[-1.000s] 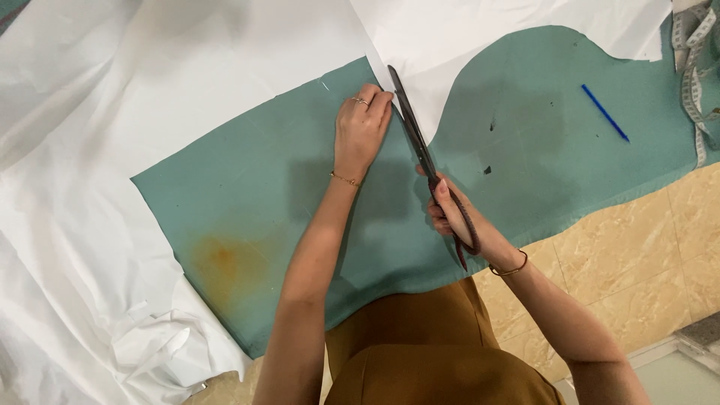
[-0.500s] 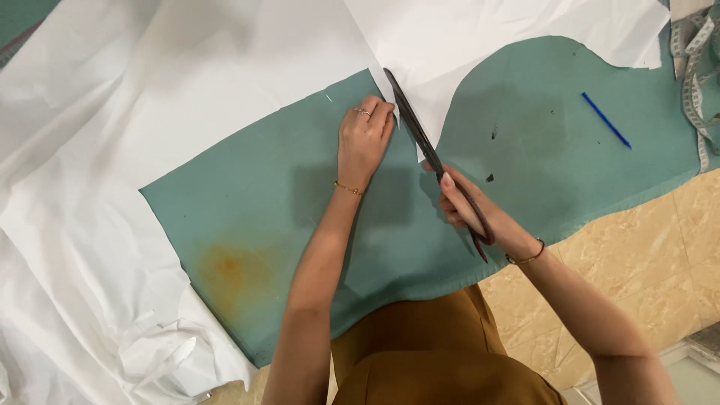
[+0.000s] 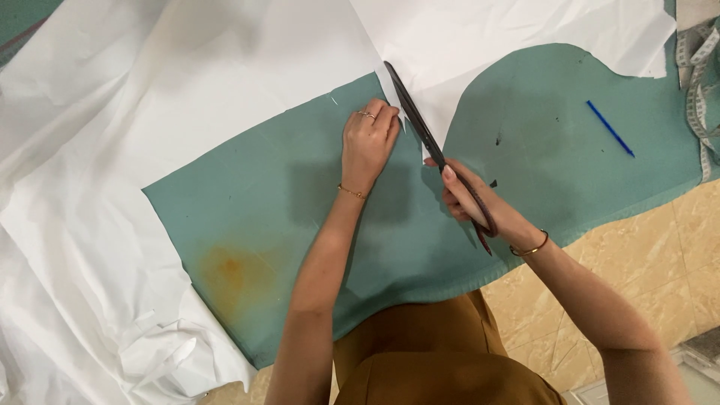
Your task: The recorder uses sewing scissors to cut out patterns from a piece of white fabric on a workstation.
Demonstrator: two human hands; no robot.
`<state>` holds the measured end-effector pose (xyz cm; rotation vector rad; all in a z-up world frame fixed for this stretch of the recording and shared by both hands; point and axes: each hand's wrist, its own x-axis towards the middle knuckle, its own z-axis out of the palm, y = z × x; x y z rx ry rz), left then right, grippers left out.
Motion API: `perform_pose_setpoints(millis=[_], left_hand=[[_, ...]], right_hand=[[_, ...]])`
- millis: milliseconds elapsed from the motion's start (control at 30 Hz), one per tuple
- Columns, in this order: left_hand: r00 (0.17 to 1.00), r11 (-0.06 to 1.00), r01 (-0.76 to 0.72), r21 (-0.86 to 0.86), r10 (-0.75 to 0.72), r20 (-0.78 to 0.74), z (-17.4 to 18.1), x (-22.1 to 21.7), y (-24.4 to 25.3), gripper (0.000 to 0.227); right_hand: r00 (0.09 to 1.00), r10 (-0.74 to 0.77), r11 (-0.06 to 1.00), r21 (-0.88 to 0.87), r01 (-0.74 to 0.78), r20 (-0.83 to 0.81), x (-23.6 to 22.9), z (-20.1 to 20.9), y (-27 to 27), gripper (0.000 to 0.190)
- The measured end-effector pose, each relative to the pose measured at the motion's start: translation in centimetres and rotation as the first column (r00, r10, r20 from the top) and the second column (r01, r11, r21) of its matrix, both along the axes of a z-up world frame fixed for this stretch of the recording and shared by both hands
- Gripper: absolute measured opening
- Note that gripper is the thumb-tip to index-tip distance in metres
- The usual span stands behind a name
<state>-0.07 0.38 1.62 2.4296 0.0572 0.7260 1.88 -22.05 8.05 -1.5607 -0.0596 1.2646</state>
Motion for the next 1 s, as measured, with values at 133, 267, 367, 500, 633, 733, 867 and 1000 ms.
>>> perform_pose_setpoints(millis=[133, 267, 367, 500, 633, 733, 867, 1000], left_hand=[[1.000, 1.000, -0.008, -0.006, 0.008, 0.003, -0.4, 0.0, 0.0, 0.009], [1.000, 1.000, -0.008, -0.006, 0.008, 0.010, -0.2, 0.1, 0.1, 0.009], [1.000, 1.000, -0.006, -0.017, 0.006, 0.004, 0.3, 0.1, 0.1, 0.009], [1.000, 0.999, -0.011, -0.034, 0.011, 0.007, 0.4, 0.1, 0.2, 0.009], [1.000, 0.999, -0.011, -0.047, 0.012, 0.012, 0.7, 0.1, 0.2, 0.008], [1.000, 0.998, -0.013, -0.065, 0.014, 0.015, 1.0, 0.1, 0.3, 0.008], [1.000, 0.996, -0.010, -0.086, 0.011, 0.018, 1.1, 0.1, 0.4, 0.009], [1.000, 0.997, -0.009, -0.073, 0.010, 0.012, 0.9, 0.0, 0.4, 0.009]], right_hand=[[1.000, 0.004, 1.000, -0.008, -0.004, 0.018, 0.9, 0.6, 1.0, 0.065], [1.000, 0.014, 0.997, -0.078, -0.013, 0.013, 1.7, 0.9, 2.0, 0.068], [0.999, 0.022, 0.998, -0.055, -0.021, 0.024, 1.9, 1.1, 2.3, 0.069], [0.995, 0.052, 0.997, -0.062, -0.047, 0.082, 2.2, 0.4, 2.1, 0.070], [0.998, 0.039, 0.998, -0.059, -0.037, 0.042, 2.9, 0.4, 3.1, 0.070], [0.999, 0.032, 0.998, -0.056, -0.032, 0.013, 3.6, 0.0, 4.1, 0.070], [0.999, 0.037, 0.999, -0.038, -0.036, 0.016, 4.1, -0.9, 4.6, 0.070], [0.996, 0.052, 0.999, 0.005, -0.053, 0.066, 4.2, 1.0, 4.7, 0.069]])
